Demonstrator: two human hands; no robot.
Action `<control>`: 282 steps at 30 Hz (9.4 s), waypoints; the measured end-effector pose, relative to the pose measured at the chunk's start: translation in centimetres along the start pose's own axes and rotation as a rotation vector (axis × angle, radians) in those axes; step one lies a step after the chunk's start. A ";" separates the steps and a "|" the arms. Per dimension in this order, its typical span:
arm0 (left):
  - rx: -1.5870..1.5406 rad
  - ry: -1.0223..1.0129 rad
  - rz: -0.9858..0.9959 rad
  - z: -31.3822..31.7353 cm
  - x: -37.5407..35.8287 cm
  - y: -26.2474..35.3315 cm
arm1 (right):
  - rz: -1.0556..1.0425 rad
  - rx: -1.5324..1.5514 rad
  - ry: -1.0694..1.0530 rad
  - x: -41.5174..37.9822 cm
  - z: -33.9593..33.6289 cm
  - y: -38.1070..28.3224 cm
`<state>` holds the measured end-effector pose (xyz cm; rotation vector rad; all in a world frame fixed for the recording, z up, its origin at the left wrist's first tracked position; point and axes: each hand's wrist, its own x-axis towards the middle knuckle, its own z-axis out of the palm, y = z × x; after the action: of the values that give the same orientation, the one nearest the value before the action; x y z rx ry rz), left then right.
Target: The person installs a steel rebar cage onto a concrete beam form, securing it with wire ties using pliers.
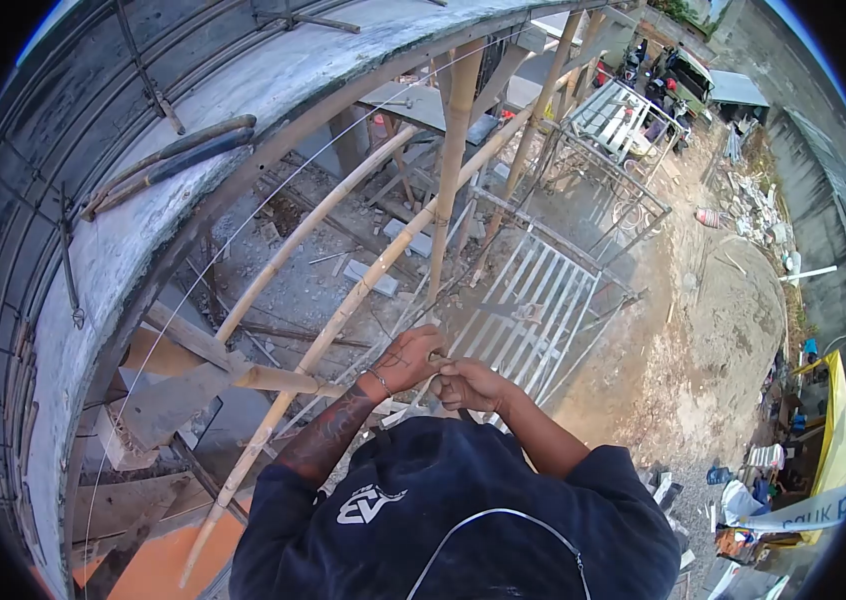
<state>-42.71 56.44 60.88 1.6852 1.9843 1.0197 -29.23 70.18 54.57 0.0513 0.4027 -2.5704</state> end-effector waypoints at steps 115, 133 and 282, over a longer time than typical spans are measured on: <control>-1.058 -0.302 -0.657 -1.5 -11.0 -0.5 | -0.293 -2.297 -0.088 7.1 7.9 5.8; -1.231 0.030 -0.480 1.9 -10.8 4.2 | -0.131 -2.496 -0.263 3.1 11.0 6.8; -0.797 0.464 -0.324 10.3 -10.4 -0.3 | -1.125 -1.096 0.898 5.4 8.1 1.0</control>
<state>-33.59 49.56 51.72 0.7231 1.6372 1.8519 -33.01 64.32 61.41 0.7545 2.7123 -2.6351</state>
